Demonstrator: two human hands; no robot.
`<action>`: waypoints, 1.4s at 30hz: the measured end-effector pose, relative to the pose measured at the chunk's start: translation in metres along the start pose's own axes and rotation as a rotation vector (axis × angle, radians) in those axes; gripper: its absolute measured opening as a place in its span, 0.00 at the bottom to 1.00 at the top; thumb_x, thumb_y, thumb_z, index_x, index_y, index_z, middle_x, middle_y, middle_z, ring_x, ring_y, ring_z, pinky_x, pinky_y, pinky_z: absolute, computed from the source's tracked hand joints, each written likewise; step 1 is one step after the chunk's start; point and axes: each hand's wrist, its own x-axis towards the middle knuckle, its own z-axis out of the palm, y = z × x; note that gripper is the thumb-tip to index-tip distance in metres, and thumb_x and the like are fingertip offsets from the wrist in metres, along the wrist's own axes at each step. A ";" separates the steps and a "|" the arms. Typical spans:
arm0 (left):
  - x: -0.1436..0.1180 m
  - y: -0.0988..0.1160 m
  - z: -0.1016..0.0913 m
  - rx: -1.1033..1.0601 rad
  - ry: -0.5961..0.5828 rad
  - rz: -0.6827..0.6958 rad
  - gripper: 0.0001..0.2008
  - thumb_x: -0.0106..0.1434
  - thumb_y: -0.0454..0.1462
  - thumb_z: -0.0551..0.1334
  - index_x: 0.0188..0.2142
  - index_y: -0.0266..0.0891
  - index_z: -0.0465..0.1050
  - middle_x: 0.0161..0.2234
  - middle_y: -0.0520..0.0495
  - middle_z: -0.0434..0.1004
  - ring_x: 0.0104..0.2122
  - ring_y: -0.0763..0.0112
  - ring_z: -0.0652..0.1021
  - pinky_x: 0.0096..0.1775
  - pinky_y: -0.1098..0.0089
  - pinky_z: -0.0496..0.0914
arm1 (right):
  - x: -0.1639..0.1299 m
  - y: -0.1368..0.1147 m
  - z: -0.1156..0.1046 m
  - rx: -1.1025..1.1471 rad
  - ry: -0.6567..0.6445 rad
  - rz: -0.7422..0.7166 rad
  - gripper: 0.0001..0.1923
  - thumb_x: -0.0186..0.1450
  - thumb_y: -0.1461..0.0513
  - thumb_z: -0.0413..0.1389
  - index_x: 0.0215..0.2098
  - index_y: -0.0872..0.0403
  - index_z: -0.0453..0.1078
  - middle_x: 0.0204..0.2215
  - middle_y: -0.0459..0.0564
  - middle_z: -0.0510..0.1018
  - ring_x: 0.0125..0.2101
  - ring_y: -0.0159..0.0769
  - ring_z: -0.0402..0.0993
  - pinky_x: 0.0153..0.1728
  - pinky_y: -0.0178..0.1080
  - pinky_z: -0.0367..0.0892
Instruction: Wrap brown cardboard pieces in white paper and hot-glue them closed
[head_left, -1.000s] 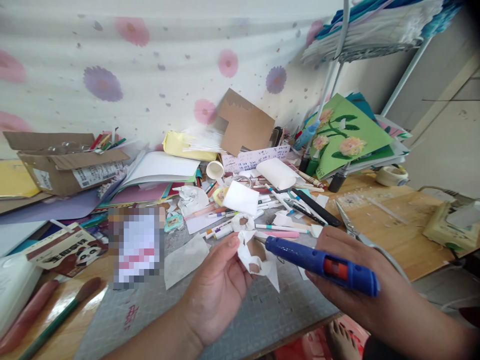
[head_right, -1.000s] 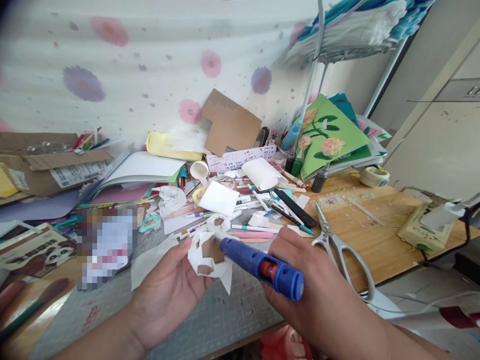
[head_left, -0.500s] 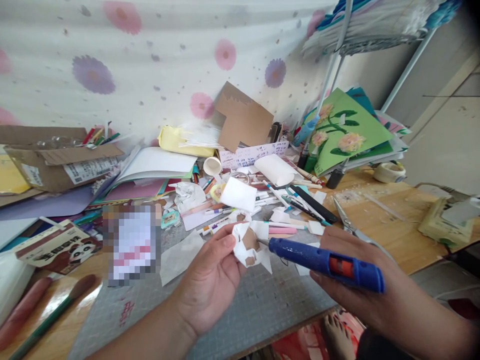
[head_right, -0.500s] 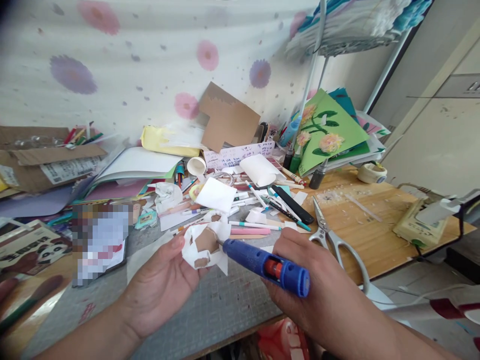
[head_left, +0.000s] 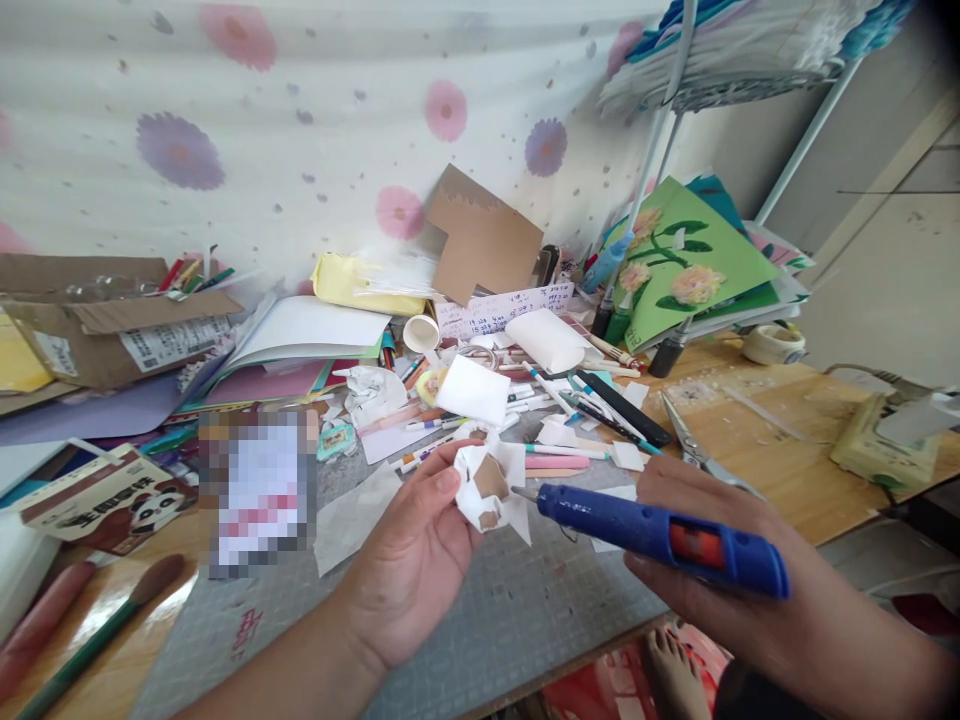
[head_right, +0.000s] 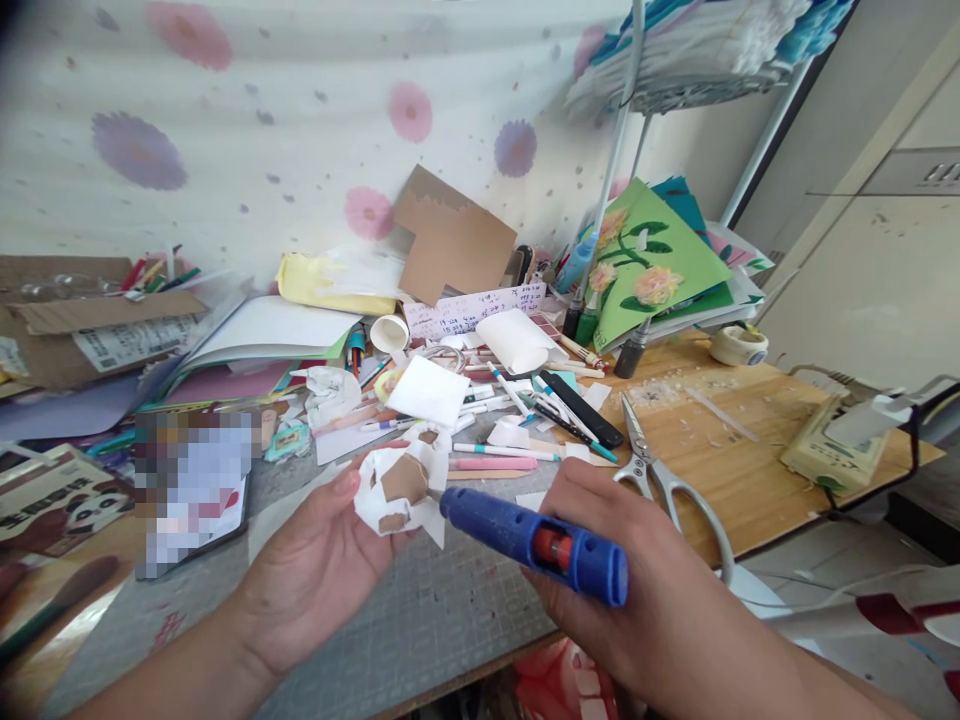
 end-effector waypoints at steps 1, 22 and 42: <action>0.000 0.000 0.000 0.001 0.003 -0.005 0.11 0.57 0.37 0.63 0.40 0.40 0.73 0.40 0.46 0.78 0.39 0.66 0.76 0.39 0.69 0.70 | 0.000 -0.001 -0.001 0.021 0.005 0.007 0.04 0.62 0.63 0.51 0.29 0.49 0.63 0.28 0.46 0.69 0.30 0.35 0.66 0.30 0.37 0.65; -0.002 0.001 -0.001 0.005 -0.056 -0.035 0.16 0.54 0.36 0.64 0.43 0.37 0.72 0.41 0.43 0.78 0.41 0.65 0.77 0.42 0.68 0.70 | 0.002 -0.006 -0.004 0.141 -0.037 0.034 0.05 0.62 0.67 0.52 0.29 0.51 0.63 0.29 0.44 0.70 0.30 0.32 0.66 0.32 0.35 0.63; -0.001 -0.004 0.000 0.000 -0.123 -0.064 0.09 0.61 0.33 0.59 0.40 0.38 0.75 0.42 0.46 0.80 0.42 0.67 0.77 0.43 0.69 0.71 | 0.000 -0.003 -0.008 0.126 0.036 0.035 0.04 0.62 0.63 0.52 0.28 0.51 0.65 0.28 0.45 0.70 0.29 0.34 0.67 0.30 0.38 0.65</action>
